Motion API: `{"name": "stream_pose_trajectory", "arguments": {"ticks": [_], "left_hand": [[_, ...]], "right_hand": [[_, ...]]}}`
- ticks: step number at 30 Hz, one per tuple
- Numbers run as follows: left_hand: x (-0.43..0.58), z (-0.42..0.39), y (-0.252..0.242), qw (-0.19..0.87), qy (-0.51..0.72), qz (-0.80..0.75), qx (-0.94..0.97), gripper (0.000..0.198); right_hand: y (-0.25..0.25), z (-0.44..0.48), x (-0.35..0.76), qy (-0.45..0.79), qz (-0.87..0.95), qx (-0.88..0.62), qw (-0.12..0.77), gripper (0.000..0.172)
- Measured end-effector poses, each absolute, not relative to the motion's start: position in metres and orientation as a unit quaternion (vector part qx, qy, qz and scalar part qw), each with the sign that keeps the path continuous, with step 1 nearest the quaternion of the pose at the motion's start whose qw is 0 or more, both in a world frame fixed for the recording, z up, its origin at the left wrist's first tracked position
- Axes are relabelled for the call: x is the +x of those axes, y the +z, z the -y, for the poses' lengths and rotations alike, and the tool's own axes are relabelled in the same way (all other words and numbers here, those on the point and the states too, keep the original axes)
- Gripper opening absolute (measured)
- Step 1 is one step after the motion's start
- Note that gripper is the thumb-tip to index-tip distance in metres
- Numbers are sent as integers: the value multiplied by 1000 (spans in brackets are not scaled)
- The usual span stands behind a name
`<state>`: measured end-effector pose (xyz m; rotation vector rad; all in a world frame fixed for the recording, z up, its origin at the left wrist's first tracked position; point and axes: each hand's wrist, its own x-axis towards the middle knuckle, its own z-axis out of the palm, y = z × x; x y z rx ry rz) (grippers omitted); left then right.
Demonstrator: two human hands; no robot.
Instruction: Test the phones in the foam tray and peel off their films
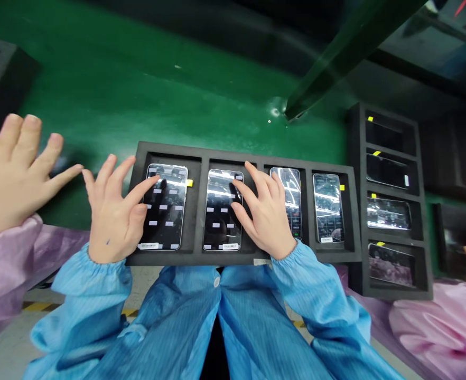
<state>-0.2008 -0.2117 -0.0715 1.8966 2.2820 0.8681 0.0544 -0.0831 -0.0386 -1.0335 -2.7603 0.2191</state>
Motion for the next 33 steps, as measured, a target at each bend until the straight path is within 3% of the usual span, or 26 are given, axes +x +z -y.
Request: {"name": "stream_pose_trajectory", "arguments": {"ticks": [11,22,28,33], "left_hand": [[-199,207,-68,40,245,-780,574,59],[-197,203,-65,53,210,-770,600,55],[-194,196,-62,63,148,-763,626,50],[-194,195,-57,56,168,-764,621,51]], "right_hand": [[-36,73,37,64,943,-320,69,43],[-40,72,29,59,955,-287,45,47],[-35,72,42,28,939,-332,80,46],[-40,72,46,30,941,-330,63,44]]}}
